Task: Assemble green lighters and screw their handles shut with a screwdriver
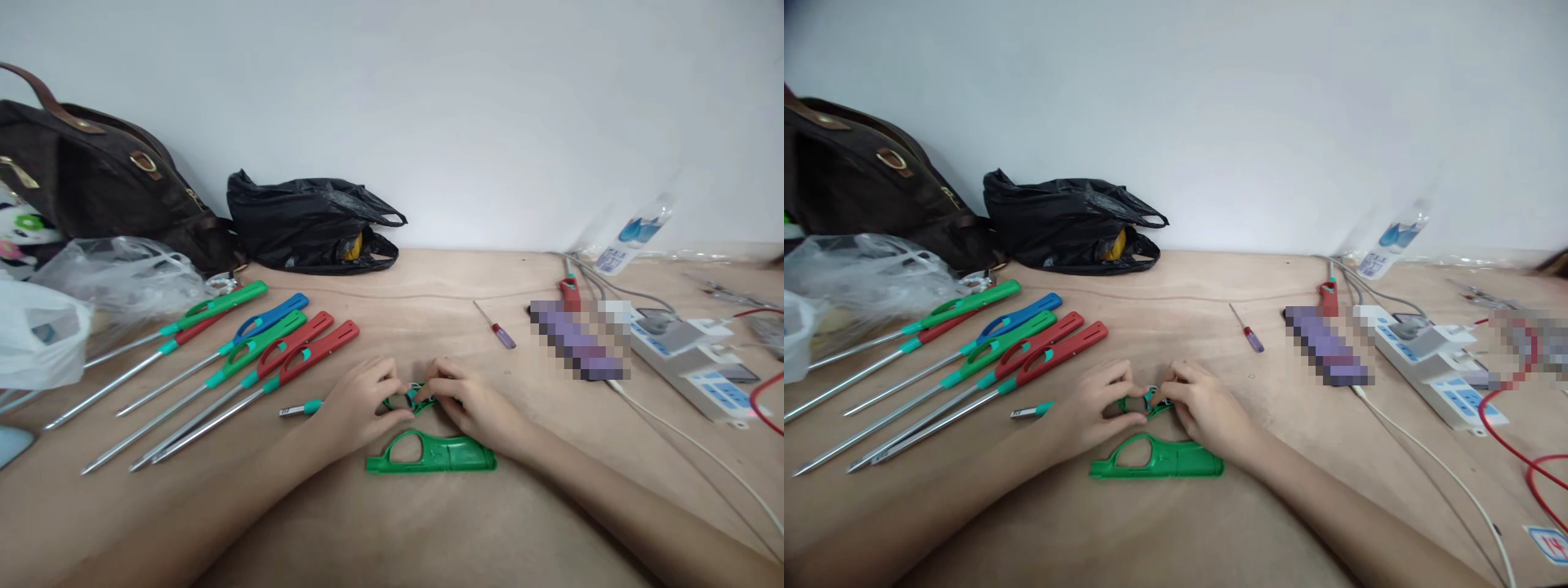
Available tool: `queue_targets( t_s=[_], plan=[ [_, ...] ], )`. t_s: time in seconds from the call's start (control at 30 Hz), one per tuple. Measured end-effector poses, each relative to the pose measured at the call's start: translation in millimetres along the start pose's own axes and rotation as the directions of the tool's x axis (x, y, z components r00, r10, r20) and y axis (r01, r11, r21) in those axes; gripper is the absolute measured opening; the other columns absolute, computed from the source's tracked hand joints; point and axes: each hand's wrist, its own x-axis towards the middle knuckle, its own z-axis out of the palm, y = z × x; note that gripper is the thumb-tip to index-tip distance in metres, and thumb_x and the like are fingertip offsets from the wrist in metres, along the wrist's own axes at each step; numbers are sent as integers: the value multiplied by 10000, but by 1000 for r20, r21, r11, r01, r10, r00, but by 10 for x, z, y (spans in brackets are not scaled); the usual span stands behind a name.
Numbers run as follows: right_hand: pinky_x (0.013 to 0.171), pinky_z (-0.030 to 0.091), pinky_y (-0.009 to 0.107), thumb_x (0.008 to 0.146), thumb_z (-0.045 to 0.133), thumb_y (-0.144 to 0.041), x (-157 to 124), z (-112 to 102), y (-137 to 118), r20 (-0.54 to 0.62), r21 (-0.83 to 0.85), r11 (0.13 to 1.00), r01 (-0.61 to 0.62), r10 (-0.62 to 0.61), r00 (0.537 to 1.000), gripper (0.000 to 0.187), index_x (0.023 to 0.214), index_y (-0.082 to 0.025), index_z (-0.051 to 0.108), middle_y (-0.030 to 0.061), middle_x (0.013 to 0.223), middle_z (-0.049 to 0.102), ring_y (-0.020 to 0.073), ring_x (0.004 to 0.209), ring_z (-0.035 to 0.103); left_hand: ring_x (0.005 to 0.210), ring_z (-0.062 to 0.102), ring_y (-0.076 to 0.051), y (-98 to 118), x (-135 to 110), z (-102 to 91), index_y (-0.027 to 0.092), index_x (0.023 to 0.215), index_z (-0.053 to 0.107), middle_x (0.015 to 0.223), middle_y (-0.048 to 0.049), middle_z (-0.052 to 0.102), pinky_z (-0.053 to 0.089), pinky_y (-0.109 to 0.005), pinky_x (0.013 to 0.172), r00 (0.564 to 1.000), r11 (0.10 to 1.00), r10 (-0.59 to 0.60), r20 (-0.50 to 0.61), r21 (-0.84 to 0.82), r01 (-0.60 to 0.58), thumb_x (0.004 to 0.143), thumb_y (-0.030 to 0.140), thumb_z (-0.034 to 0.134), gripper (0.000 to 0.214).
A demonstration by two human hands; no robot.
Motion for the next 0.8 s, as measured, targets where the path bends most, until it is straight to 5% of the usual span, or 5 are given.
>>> queue_targets(
  t_s=[0.2, 0.37, 0.57, 0.8],
  plan=[
    [833, 510, 337, 890, 436, -14, -5, -3, 17, -9, -38, 997, 71, -72, 997, 335, 999, -206, 689, 63, 1035, 627, 191, 978, 566, 835, 573, -158, -31, 43, -137, 195, 943, 670, 876, -24, 601, 471, -288, 742, 997, 965, -65, -40, -257, 53, 914, 146, 490, 189],
    [759, 518, 341, 939, 398, -58, -4, 15, 2, 18, -171, 969, 177, -177, 984, 314, 1000, -188, 677, 68, 1124, 677, 191, 900, 567, 842, 561, -169, -77, 34, -168, 185, 875, 645, 868, -33, 604, 467, -313, 757, 995, 984, -62, -83, -174, 47, 898, 84, 411, 255],
    [818, 481, 394, 959, 422, -89, -9, 40, 16, 58, -353, 898, 261, -258, 964, 270, 984, -189, 672, 61, 1128, 701, 204, 929, 582, 838, 562, -183, -75, 40, -179, 183, 891, 659, 863, -40, 620, 465, -322, 754, 998, 994, -65, 3, -91, 65, 888, 99, 442, 233],
    [898, 466, 401, 864, 425, 15, 1, -11, 55, 45, -127, 976, 176, -171, 984, 355, 1004, -210, 661, 50, 1142, 681, 195, 1081, 570, 864, 583, -194, -78, 21, -133, 206, 945, 657, 905, -32, 624, 474, -319, 761, 998, 991, -45, 52, -125, 52, 862, 239, 617, 98]
  ],
)
